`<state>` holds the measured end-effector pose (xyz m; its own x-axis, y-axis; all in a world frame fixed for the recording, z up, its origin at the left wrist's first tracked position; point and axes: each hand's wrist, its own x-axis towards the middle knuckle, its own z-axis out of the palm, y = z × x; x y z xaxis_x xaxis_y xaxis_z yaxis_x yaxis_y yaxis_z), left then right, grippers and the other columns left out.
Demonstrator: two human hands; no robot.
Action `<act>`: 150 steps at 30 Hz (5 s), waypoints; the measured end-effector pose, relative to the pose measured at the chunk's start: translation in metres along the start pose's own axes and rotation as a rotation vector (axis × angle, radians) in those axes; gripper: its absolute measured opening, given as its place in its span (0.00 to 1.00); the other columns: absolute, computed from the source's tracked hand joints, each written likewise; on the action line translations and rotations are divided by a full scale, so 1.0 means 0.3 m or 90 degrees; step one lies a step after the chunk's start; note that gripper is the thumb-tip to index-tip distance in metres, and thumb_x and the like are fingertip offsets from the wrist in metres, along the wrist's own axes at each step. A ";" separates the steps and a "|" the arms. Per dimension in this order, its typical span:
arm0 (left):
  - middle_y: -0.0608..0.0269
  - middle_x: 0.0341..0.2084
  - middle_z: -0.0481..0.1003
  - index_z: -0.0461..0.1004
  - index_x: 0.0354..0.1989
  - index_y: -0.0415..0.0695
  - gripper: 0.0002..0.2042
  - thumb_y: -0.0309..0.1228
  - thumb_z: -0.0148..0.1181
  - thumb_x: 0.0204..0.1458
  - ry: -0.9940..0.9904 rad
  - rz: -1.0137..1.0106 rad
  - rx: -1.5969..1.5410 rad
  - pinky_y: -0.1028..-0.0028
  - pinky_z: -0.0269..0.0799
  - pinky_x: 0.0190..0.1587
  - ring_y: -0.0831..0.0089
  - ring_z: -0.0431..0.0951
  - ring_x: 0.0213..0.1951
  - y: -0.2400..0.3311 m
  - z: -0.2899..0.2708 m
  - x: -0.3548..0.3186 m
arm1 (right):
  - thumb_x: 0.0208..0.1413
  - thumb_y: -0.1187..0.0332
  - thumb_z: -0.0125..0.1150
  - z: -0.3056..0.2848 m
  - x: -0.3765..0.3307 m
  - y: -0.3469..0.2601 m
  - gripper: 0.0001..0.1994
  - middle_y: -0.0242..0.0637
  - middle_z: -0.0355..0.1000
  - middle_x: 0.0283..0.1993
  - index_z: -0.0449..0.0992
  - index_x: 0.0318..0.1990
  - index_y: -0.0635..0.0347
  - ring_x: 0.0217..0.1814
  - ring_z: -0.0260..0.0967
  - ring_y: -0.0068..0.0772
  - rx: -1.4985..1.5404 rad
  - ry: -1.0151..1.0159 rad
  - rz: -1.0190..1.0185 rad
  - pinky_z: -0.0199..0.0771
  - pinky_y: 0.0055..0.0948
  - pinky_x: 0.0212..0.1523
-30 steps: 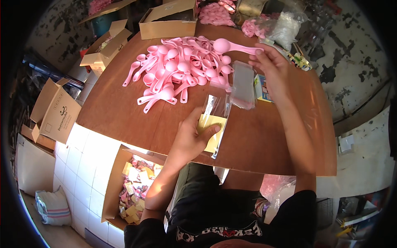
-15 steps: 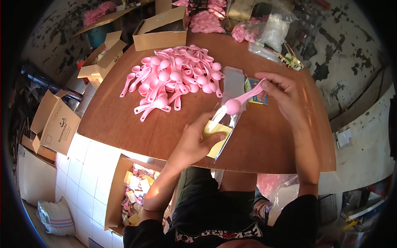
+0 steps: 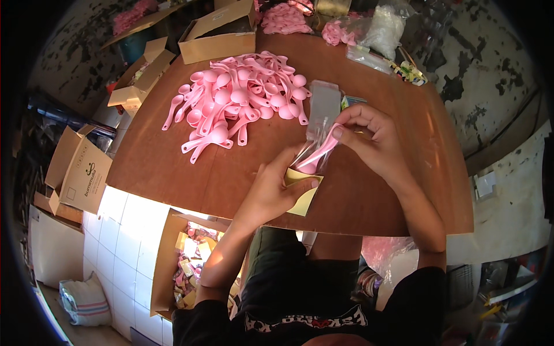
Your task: The person repeatedly picks up pink plastic spoons and places them into small clear plastic bags along with yellow paper inserts. The person seals each bag and sets it aside on the table. The process is repeated continuously throughout the clip.
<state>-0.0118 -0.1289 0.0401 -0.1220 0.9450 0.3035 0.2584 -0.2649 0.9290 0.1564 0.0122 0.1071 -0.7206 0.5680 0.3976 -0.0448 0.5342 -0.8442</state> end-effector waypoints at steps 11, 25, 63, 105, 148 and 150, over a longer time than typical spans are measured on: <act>0.43 0.56 0.69 0.60 0.65 0.39 0.37 0.29 0.73 0.46 0.078 0.185 -0.040 0.59 0.67 0.60 0.52 0.71 0.60 0.008 0.048 0.003 | 0.55 0.76 0.65 -0.075 -0.040 -0.195 0.05 0.33 0.79 0.38 0.80 0.39 0.64 0.42 0.74 0.20 -0.064 0.094 -0.031 0.73 0.22 0.44; 0.48 0.39 0.79 0.72 0.53 0.33 0.16 0.26 0.61 0.57 0.124 0.204 -0.159 0.71 0.75 0.42 0.67 0.81 0.40 0.141 0.062 0.103 | 0.52 0.78 0.65 -0.007 -0.041 -0.217 0.06 0.42 0.79 0.35 0.81 0.38 0.66 0.38 0.78 0.33 -0.201 0.037 -0.171 0.75 0.26 0.40; 0.58 0.38 0.81 0.75 0.50 0.32 0.11 0.23 0.52 0.63 0.185 0.174 -0.148 0.81 0.72 0.38 0.79 0.78 0.39 0.168 -0.038 0.000 | 0.51 0.71 0.60 -0.913 -0.526 0.483 0.07 0.45 0.78 0.34 0.81 0.37 0.58 0.36 0.77 0.45 -0.866 0.351 0.185 0.76 0.36 0.38; 0.54 0.45 0.78 0.60 0.61 0.36 0.26 0.15 0.61 0.54 0.011 -0.003 -0.259 0.73 0.75 0.51 0.71 0.78 0.50 -0.019 0.069 0.052 | 0.61 0.73 0.61 0.029 -0.143 0.088 0.12 0.35 0.76 0.44 0.75 0.50 0.68 0.47 0.75 0.22 0.173 0.015 0.153 0.75 0.22 0.50; 0.64 0.42 0.78 0.75 0.50 0.38 0.11 0.24 0.46 0.66 0.040 0.025 -0.176 0.78 0.74 0.44 0.80 0.76 0.43 -0.064 0.025 0.022 | 0.59 0.84 0.55 0.035 -0.187 0.159 0.09 0.39 0.76 0.44 0.81 0.41 0.67 0.45 0.75 0.25 0.171 0.011 -0.023 0.77 0.23 0.46; 0.64 0.42 0.78 0.75 0.49 0.37 0.11 0.23 0.45 0.66 0.045 0.024 -0.184 0.78 0.73 0.45 0.80 0.76 0.43 -0.058 0.022 0.015 | 0.59 0.84 0.55 0.042 -0.185 0.157 0.09 0.39 0.76 0.44 0.81 0.40 0.67 0.45 0.75 0.25 0.175 0.005 -0.026 0.77 0.23 0.46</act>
<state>-0.0105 -0.1188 0.0239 -0.1873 0.9205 0.3428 -0.0186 -0.3523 0.9357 0.1857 -0.0021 0.0407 -0.7088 0.5555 0.4347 -0.2603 0.3668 -0.8931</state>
